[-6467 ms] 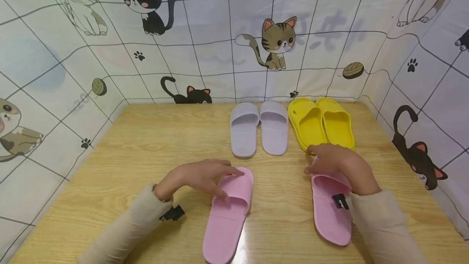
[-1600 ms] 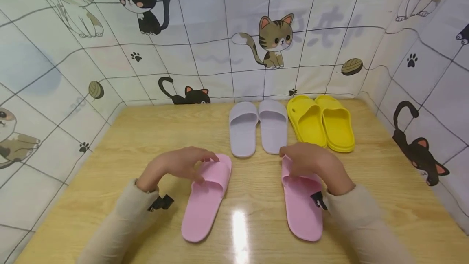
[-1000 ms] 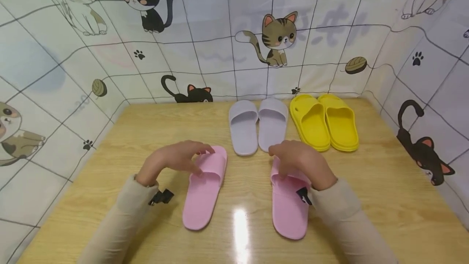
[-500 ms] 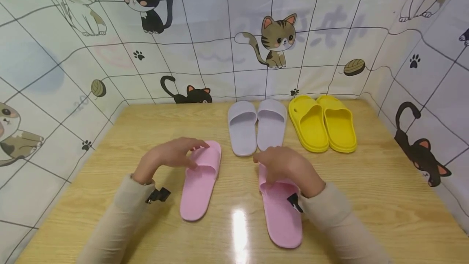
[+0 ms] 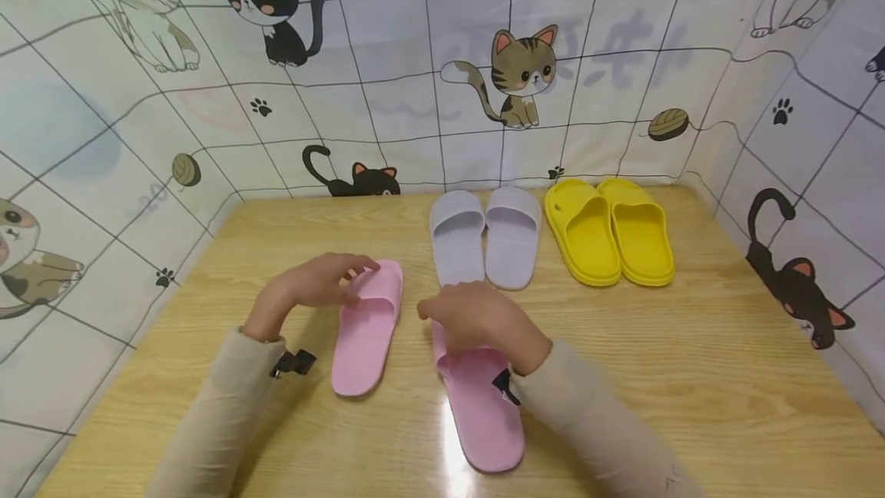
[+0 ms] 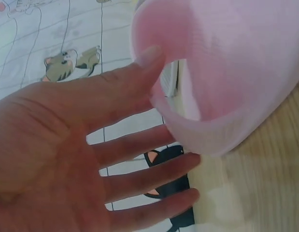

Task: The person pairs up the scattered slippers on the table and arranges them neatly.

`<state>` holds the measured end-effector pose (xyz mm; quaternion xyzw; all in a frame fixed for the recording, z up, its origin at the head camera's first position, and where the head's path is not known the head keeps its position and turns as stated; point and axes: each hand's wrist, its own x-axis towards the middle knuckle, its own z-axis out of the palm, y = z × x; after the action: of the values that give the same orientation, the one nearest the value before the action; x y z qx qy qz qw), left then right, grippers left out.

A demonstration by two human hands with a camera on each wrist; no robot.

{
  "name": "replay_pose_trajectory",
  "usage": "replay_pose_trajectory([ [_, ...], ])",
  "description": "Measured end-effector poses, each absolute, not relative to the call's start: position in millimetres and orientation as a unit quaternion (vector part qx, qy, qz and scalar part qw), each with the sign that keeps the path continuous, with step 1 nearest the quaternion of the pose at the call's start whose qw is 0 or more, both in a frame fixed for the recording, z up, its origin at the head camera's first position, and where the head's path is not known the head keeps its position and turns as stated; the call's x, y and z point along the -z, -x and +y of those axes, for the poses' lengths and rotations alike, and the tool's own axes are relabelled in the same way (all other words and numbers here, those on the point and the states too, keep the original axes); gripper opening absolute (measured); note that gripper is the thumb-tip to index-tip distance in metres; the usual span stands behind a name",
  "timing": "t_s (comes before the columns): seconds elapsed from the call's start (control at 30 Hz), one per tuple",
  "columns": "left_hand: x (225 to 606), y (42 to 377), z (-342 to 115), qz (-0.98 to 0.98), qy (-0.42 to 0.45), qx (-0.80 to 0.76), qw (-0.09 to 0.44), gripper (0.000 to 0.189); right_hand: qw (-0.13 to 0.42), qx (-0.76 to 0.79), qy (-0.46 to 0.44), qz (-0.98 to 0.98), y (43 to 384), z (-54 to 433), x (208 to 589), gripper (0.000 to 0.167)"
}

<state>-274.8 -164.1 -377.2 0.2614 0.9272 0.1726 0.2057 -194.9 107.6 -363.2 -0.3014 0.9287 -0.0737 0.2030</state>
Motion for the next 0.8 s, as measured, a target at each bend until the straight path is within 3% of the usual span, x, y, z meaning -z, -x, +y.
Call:
replay_pose_trajectory([
  [0.23,382,286,-178,0.937,-0.255,-0.172,0.167,0.058,0.147,0.074,0.32,0.933,205,73,368,0.053],
  [0.63,382,299,-195,0.94,-0.263,-0.163,0.145,0.053,0.162,0.098,0.297,0.936,223,54,373,0.059],
  [0.8,378,287,-188,0.943,-0.257,-0.157,0.14,0.064,0.146,0.113,0.322,0.929,210,56,374,0.06],
])
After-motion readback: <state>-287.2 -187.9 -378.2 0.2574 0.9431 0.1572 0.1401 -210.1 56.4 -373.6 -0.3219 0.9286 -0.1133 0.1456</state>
